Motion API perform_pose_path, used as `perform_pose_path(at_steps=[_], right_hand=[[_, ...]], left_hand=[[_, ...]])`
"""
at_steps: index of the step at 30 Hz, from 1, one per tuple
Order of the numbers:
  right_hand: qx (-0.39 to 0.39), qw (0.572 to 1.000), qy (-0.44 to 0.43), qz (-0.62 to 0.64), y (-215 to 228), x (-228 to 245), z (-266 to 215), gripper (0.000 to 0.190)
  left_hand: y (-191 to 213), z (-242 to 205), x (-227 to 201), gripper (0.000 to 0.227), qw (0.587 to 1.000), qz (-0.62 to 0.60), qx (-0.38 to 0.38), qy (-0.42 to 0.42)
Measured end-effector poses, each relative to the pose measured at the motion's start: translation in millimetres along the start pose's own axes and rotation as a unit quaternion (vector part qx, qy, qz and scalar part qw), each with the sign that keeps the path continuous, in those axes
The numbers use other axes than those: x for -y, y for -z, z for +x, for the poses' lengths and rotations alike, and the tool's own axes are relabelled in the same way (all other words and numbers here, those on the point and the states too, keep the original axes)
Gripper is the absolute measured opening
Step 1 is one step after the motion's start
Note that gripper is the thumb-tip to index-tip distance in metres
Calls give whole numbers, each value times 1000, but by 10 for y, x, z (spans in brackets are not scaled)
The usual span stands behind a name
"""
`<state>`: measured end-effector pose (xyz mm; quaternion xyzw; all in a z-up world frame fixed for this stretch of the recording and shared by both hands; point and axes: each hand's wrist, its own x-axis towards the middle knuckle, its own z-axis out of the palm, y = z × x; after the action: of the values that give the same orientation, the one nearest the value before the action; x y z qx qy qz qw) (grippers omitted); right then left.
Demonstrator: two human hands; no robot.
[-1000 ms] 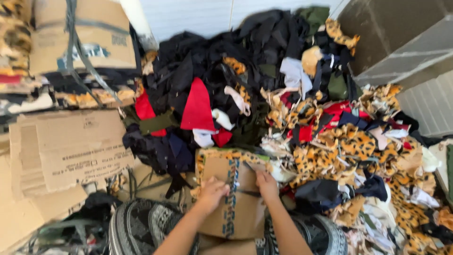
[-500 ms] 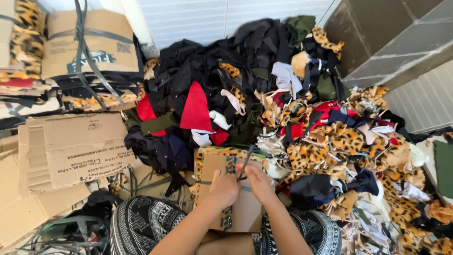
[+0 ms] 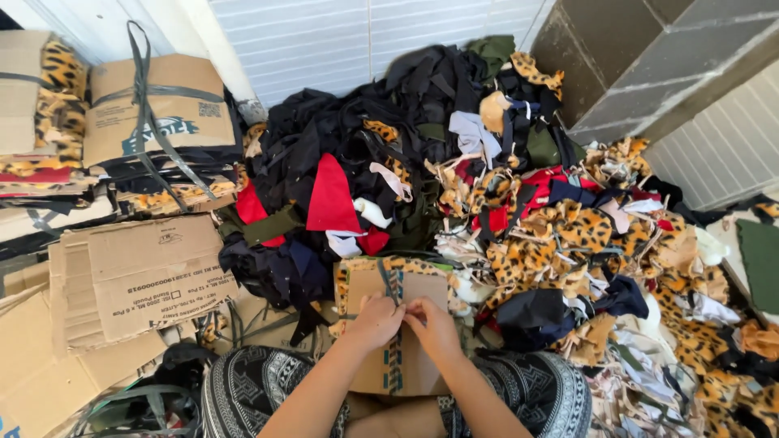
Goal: The person picks up fabric scraps from a large pile, sorts through them, and then uses a plastic strap to bundle cardboard pieces and fabric into a stack.
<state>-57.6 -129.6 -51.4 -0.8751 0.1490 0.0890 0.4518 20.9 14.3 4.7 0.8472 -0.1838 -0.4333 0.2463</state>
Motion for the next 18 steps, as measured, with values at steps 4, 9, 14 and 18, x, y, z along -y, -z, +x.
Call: perform_pose_path(at_steps=[4, 9, 14, 18], right_hand=[[4, 999, -20, 39, 33, 65, -43, 9], [-9, 1000, -18, 7, -9, 2, 32, 11], [-91, 995, -12, 31, -161, -186, 83, 12], [-94, 993, 59, -49, -227, -284, 165, 15]], left_hand=[[21, -78, -41, 48, 999, -19, 5, 34], [16, -78, -7, 53, 998, -51, -1, 36], [-234, 33, 303, 39, 981, -154, -89, -74], [-379, 92, 474, 28, 967, -148, -166, -127]])
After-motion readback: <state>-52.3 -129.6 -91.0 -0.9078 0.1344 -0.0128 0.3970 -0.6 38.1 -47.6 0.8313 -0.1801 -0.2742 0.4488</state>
